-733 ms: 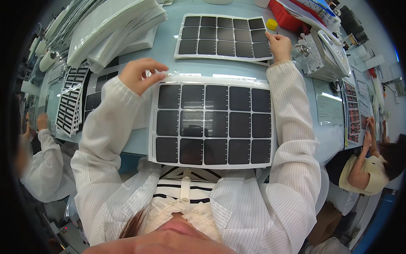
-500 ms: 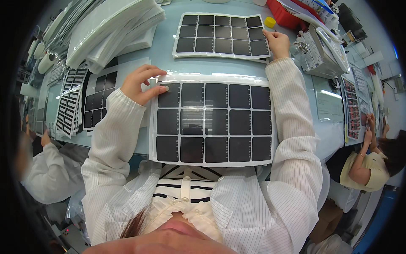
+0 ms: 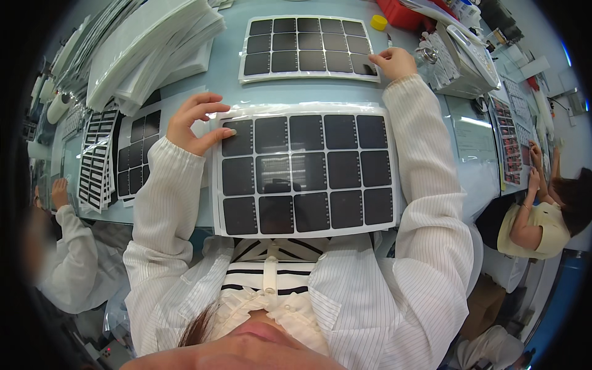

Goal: Inspecting and organizing sheets of solar cells at a manufacturing workbench in a factory setting.

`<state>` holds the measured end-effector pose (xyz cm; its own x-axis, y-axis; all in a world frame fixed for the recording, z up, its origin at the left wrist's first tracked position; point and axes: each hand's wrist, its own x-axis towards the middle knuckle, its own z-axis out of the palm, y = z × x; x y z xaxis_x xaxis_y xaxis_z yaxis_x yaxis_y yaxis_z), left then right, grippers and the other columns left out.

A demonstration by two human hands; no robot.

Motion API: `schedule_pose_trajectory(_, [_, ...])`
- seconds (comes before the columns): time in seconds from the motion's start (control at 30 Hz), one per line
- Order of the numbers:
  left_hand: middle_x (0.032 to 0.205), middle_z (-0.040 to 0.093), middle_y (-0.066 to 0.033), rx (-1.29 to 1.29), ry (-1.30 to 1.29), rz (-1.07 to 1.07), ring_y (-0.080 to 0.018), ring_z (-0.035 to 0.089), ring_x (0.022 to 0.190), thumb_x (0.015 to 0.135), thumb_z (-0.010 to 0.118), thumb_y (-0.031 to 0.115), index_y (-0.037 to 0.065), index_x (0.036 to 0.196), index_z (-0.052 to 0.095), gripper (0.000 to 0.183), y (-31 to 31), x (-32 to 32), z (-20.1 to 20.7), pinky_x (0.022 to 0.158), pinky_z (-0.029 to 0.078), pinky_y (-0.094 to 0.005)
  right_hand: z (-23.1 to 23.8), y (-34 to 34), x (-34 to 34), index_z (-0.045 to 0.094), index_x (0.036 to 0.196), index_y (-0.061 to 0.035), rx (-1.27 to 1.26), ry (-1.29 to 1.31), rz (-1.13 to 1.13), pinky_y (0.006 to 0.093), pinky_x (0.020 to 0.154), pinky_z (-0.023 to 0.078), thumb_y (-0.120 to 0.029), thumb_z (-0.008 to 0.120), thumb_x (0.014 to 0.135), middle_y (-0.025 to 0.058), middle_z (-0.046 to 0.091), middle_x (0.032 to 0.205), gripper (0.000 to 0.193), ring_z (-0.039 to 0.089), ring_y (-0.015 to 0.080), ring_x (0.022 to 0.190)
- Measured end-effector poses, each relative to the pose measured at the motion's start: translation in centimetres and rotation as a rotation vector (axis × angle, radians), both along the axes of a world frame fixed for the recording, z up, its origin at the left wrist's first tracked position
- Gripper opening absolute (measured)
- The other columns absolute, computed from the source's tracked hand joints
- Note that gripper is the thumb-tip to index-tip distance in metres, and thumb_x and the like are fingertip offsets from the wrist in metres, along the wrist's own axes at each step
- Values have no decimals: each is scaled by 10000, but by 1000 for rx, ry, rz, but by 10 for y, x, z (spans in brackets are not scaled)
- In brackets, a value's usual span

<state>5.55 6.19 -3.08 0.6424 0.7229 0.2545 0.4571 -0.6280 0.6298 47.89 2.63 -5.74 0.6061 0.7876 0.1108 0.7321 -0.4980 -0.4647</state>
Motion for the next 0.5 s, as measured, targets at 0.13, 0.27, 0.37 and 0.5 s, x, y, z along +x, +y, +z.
schedule_pose_trajectory(0.13, [982,595,-70,27,46,18,-185,550,887,629,766,109,83,915,675,301,-1,-1,3,702,441,-270,34,-22,-2,658,936,-25,160,-53,239,294,728,470,-372,681,733,90,662,852,403,614,185,762])
schedule_pose_trajectory(0.27, [943,600,-62,-42,52,13,-166,545,822,612,779,118,78,905,677,312,2,0,3,664,425,-265,106,-56,-69,649,936,-31,397,-2,482,220,603,436,-259,667,776,62,641,789,279,554,98,670])
schedule_pose_trajectory(0.37, [945,601,-58,-46,-10,4,-158,543,800,600,789,129,76,904,676,328,1,-4,0,652,420,-268,122,-68,-139,644,918,-42,421,33,730,214,582,433,-203,688,752,68,631,769,236,552,100,644])
schedule_pose_trajectory(0.5, [888,582,-47,66,-7,28,-181,540,827,613,797,250,100,913,680,356,1,-1,0,734,457,-301,82,-65,-211,584,920,-24,302,-96,977,348,698,481,-106,653,719,109,561,902,228,588,283,810])
